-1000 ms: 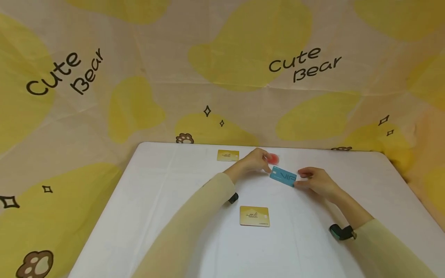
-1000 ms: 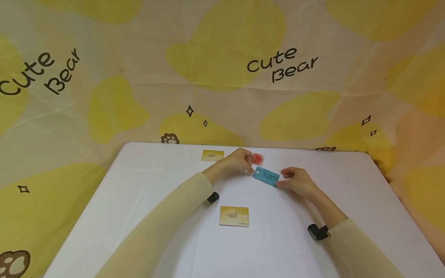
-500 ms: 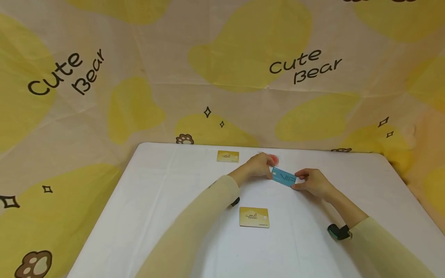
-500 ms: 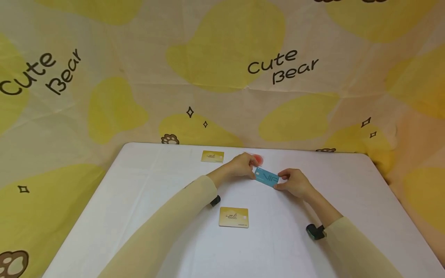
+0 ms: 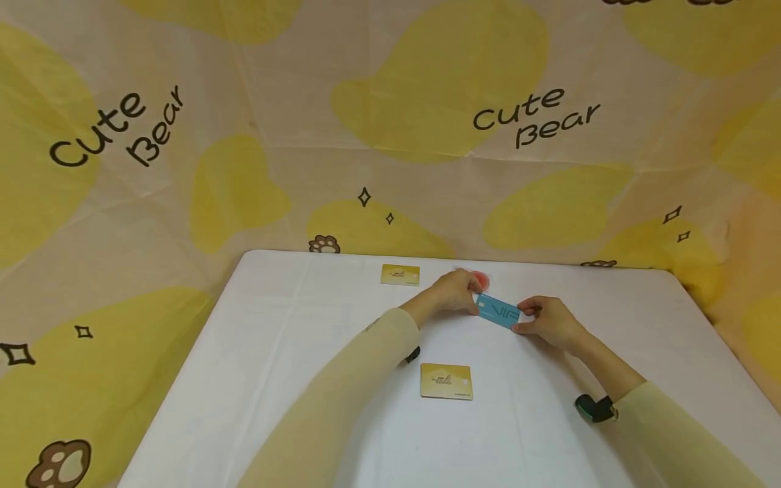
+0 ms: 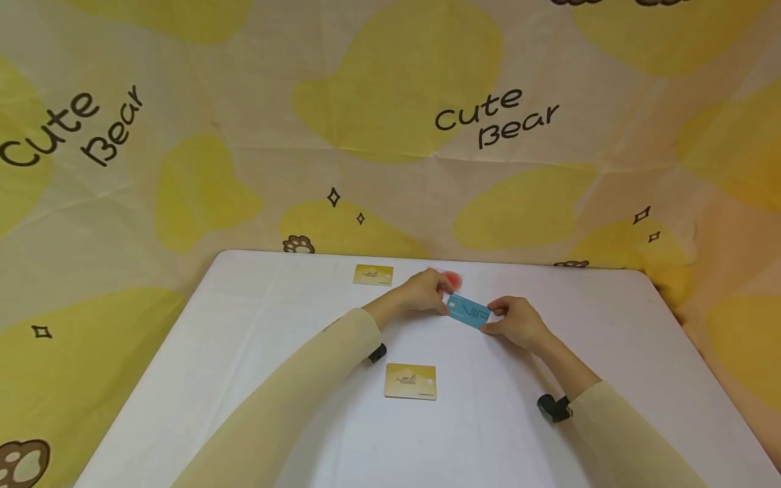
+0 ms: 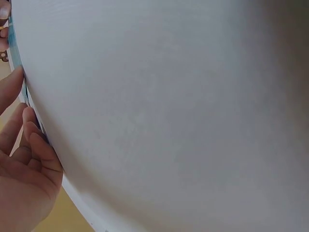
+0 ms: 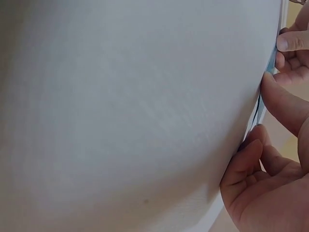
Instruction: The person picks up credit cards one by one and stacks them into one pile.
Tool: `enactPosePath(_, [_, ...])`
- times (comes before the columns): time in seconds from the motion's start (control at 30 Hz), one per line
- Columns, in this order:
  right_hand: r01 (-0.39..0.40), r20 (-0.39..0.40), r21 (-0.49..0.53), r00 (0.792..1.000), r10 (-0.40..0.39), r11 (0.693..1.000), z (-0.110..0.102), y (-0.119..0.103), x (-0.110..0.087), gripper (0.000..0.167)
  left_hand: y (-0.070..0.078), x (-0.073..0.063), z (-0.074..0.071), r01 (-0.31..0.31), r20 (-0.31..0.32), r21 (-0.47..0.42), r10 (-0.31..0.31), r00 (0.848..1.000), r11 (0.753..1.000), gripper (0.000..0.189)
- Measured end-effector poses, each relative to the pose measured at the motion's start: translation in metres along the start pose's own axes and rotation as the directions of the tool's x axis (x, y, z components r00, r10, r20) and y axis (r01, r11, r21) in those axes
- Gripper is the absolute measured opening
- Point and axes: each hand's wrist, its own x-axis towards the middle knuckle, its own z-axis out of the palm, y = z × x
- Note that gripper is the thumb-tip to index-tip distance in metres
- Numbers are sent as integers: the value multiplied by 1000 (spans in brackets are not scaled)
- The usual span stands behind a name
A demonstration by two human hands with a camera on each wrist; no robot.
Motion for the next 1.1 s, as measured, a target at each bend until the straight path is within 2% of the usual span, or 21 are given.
enactPosePath(0.17, [-10, -9, 16, 1000, 10, 1000, 1, -2, -1, 59, 0, -1, -2, -8, -1, 4, 8, 1000, 1000, 39])
enactPosePath(0.33, [30, -32, 41, 999, -28, 999, 3, -3, -2, 57, 0, -2, -2, -21, -13, -13, 21, 1000, 1000, 38])
enactPosePath(0.53, [65, -76, 83, 995, -59, 994, 3, -2, -5, 49, 0, 0, 2, -72, -10, -98, 71, 997, 993, 37])
enactPosePath(0.7, [58, -104, 105, 993, -47, 993, 3, -2, -8, 44, -1, 1, 4, -84, -22, -145, 82, 996, 986, 35])
enactPosePath(0.9, [53, -122, 138, 992, -36, 989, 3, -5, -7, 36, 0, 0, 4, -76, -53, -154, 69, 996, 985, 31])
enactPosePath(1.1, [43, -111, 248, 994, -16, 968, 4, -9, -7, 32, 1, -2, 3, -77, -86, -121, 67, 994, 990, 29])
